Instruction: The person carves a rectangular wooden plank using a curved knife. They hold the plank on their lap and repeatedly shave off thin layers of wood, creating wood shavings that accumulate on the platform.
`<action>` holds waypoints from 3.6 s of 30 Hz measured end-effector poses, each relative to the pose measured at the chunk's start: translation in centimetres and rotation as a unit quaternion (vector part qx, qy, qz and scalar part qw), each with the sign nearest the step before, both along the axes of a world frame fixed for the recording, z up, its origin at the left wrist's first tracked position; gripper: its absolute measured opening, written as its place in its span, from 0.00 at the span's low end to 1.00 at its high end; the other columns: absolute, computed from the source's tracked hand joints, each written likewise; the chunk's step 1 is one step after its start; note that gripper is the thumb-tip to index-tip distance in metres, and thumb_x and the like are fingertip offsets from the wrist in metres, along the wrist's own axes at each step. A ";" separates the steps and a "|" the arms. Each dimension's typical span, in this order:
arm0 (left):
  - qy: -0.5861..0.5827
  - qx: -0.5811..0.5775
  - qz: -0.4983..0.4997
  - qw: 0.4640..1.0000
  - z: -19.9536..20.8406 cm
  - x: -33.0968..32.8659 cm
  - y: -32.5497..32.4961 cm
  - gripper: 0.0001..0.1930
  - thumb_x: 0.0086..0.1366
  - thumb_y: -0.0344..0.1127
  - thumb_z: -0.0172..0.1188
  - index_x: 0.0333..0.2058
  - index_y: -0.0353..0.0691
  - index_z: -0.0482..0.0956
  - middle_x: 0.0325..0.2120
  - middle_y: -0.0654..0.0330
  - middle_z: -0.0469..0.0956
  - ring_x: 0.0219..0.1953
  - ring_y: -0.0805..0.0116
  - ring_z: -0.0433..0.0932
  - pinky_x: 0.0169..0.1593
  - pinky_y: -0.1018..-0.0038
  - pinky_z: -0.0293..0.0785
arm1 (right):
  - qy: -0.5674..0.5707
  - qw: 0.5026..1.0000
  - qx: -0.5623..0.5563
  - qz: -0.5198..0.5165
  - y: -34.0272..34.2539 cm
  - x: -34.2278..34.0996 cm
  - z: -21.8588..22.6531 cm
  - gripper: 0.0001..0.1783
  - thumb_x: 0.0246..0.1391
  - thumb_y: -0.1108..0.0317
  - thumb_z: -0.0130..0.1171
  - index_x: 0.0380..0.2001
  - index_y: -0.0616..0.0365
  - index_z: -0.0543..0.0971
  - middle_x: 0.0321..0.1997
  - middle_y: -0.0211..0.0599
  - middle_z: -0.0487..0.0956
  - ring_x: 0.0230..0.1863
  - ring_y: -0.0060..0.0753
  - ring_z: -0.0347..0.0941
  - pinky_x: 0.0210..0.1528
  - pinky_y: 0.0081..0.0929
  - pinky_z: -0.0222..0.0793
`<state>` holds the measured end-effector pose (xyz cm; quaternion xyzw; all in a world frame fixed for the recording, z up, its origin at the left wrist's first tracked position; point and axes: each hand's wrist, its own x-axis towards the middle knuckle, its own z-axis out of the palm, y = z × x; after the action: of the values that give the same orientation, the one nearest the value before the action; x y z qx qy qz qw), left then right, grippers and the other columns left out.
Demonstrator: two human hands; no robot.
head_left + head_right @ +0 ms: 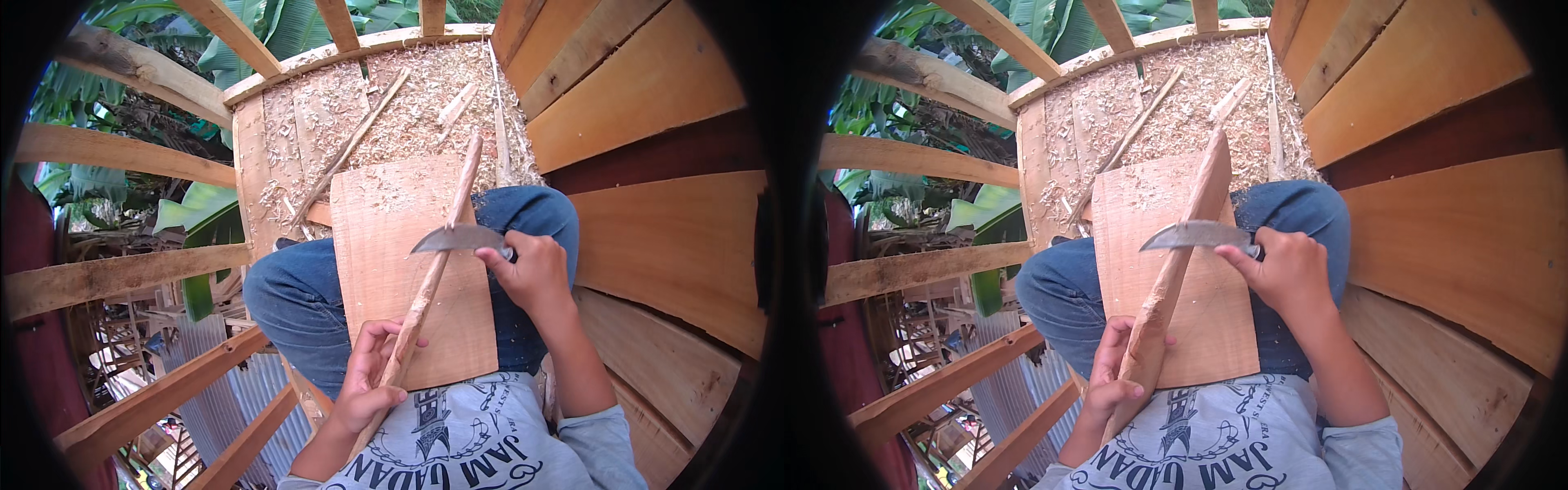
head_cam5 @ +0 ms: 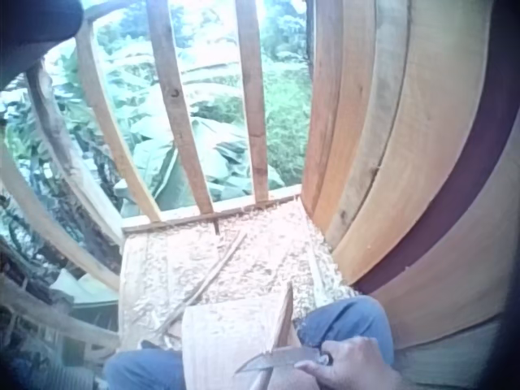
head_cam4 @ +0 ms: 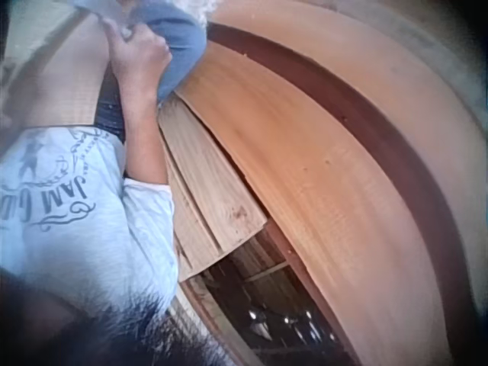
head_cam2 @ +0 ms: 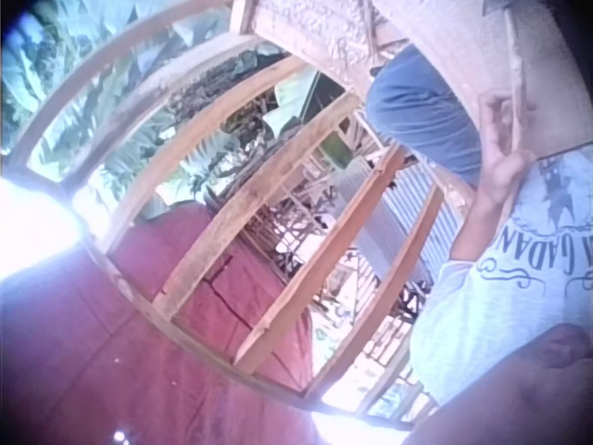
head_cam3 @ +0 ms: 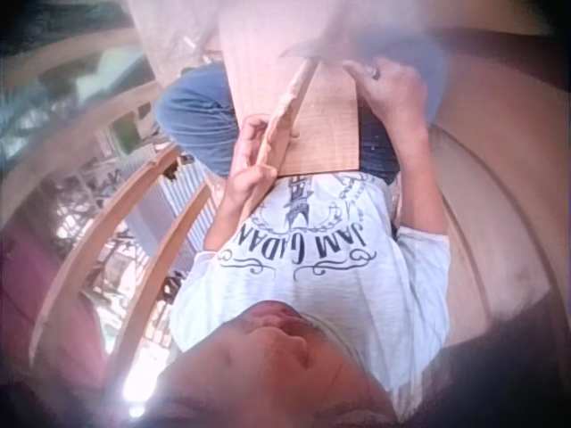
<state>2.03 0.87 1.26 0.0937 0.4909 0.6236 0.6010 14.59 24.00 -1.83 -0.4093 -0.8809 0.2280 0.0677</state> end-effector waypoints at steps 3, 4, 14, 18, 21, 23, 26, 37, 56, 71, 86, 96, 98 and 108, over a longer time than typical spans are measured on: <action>0.021 -0.034 0.019 0.999 0.3 0.2 0.3 0.42 0.33 0.33 0.63 0.54 0.40 0.60 0.51 0.47 0.70 0.57 0.54 0.70 0.64 0.64 0.57 | -0.004 0.997 -0.014 -0.075 2.6 0.1 -1.2 0.38 0.51 0.32 0.55 0.17 0.63 0.78 0.16 0.54 0.74 0.23 0.55 0.75 0.25 0.44 0.69; 0.015 -0.014 0.008 1.000 0.3 0.3 -0.1 0.41 0.35 0.31 0.63 0.54 0.41 0.60 0.54 0.49 0.67 0.58 0.55 0.68 0.65 0.63 0.56 | -0.002 0.994 -0.017 -0.111 3.5 0.1 -1.3 0.38 0.53 0.33 0.55 0.17 0.64 0.78 0.17 0.56 0.74 0.24 0.57 0.75 0.26 0.44 0.69; -0.028 0.031 -0.009 0.999 -0.5 -0.1 -1.1 0.39 0.40 0.26 0.64 0.54 0.39 0.60 0.60 0.52 0.60 0.62 0.53 0.66 0.66 0.60 0.54 | 0.146 0.961 -0.179 -0.150 2.4 2.8 -1.6 0.31 0.62 0.48 0.54 0.19 0.69 0.74 0.15 0.54 0.71 0.18 0.47 0.69 0.24 0.37 0.61; -0.010 0.029 -0.010 0.999 -0.6 -0.8 -0.7 0.40 0.39 0.29 0.65 0.55 0.39 0.60 0.59 0.52 0.60 0.60 0.52 0.67 0.66 0.60 0.55 | 0.146 0.963 -0.218 -0.061 -2.0 2.4 0.3 0.28 0.58 0.48 0.58 0.20 0.66 0.77 0.13 0.49 0.72 0.17 0.46 0.72 0.22 0.35 0.63; -0.005 0.028 -0.014 0.999 -0.6 -0.7 -0.1 0.40 0.39 0.28 0.65 0.55 0.38 0.60 0.59 0.52 0.59 0.59 0.51 0.67 0.65 0.60 0.55 | 0.094 0.981 -0.170 0.020 -4.6 1.9 0.9 0.28 0.52 0.43 0.62 0.20 0.61 0.79 0.13 0.46 0.73 0.18 0.50 0.75 0.21 0.39 0.68; 0.007 0.024 -0.004 1.000 0.1 -0.6 -0.3 0.40 0.39 0.28 0.64 0.55 0.38 0.60 0.59 0.52 0.59 0.60 0.52 0.67 0.65 0.60 0.55 | 0.075 0.987 -0.135 0.039 -5.4 1.3 0.9 0.29 0.49 0.41 0.63 0.19 0.59 0.79 0.13 0.46 0.74 0.19 0.51 0.75 0.21 0.40 0.70; -0.006 0.012 0.000 1.000 0.4 -0.2 -0.1 0.39 0.40 0.27 0.63 0.55 0.38 0.60 0.59 0.52 0.59 0.60 0.53 0.66 0.65 0.60 0.55 | 0.027 0.995 -0.087 0.034 -4.0 1.3 1.4 0.33 0.46 0.35 0.63 0.16 0.58 0.77 0.13 0.46 0.74 0.18 0.50 0.75 0.22 0.41 0.70; 0.044 0.018 -0.020 0.999 0.3 0.5 0.0 0.38 0.40 0.23 0.59 0.56 0.39 0.60 0.59 0.53 0.59 0.59 0.56 0.66 0.61 0.63 0.57 | 0.020 0.997 -0.016 -0.074 2.7 1.7 -0.5 0.39 0.51 0.32 0.57 0.14 0.64 0.74 0.12 0.51 0.70 0.18 0.55 0.70 0.23 0.43 0.66; 0.080 0.018 -0.006 0.997 0.7 -0.7 -0.7 0.38 0.41 0.24 0.60 0.56 0.40 0.61 0.59 0.54 0.60 0.59 0.56 0.66 0.61 0.63 0.58 | 0.003 0.997 -0.070 0.029 -3.2 -0.1 1.4 0.37 0.46 0.31 0.60 0.16 0.60 0.78 0.12 0.47 0.74 0.19 0.50 0.76 0.22 0.40 0.70; 0.074 -0.015 -0.040 0.996 1.0 0.3 -1.0 0.39 0.41 0.32 0.67 0.54 0.39 0.61 0.57 0.53 0.60 0.59 0.51 0.67 0.65 0.59 0.57 | 0.112 0.964 -0.160 -0.178 2.8 1.6 -0.9 0.36 0.62 0.43 0.51 0.17 0.69 0.71 0.11 0.39 0.63 0.16 0.28 0.62 0.21 0.34 0.57; 0.113 -0.006 0.011 0.993 1.2 -1.5 -0.8 0.37 0.41 0.26 0.62 0.55 0.36 0.62 0.58 0.51 0.60 0.61 0.57 0.63 0.65 0.62 0.55 | 0.074 0.975 -0.194 0.078 -4.4 -0.4 2.8 0.30 0.47 0.40 0.65 0.19 0.61 0.80 0.11 0.46 0.73 0.17 0.49 0.75 0.20 0.38 0.69; 0.186 -0.023 0.013 0.982 1.0 -0.8 -0.7 0.37 0.41 0.36 0.67 0.53 0.39 0.64 0.57 0.52 0.60 0.57 0.55 0.66 0.63 0.59 0.58 | -0.006 0.997 -0.052 0.052 -1.9 -0.8 1.0 0.38 0.45 0.30 0.59 0.14 0.60 0.76 0.12 0.47 0.73 0.18 0.50 0.76 0.21 0.41 0.70; 0.195 -0.023 0.006 0.981 0.9 -0.8 -0.6 0.37 0.41 0.35 0.66 0.53 0.39 0.63 0.57 0.52 0.60 0.57 0.55 0.66 0.63 0.59 0.58 | -0.023 0.998 -0.032 0.040 -0.8 -1.1 0.7 0.39 0.45 0.28 0.58 0.13 0.60 0.76 0.12 0.47 0.73 0.19 0.50 0.76 0.22 0.42 0.70; 0.164 -0.025 -0.041 0.985 0.8 -0.1 -1.9 0.36 0.38 0.29 0.63 0.52 0.39 0.65 0.55 0.52 0.63 0.56 0.55 0.68 0.63 0.59 0.59 | 0.093 0.975 -0.148 -0.136 3.8 -0.9 -1.4 0.37 0.61 0.42 0.52 0.15 0.69 0.69 0.11 0.44 0.68 0.16 0.36 0.64 0.23 0.36 0.60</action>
<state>1.92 -0.98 2.10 0.1994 0.5945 0.5622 0.5392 13.73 27.83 -3.22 -0.5079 -0.7633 0.3813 0.1184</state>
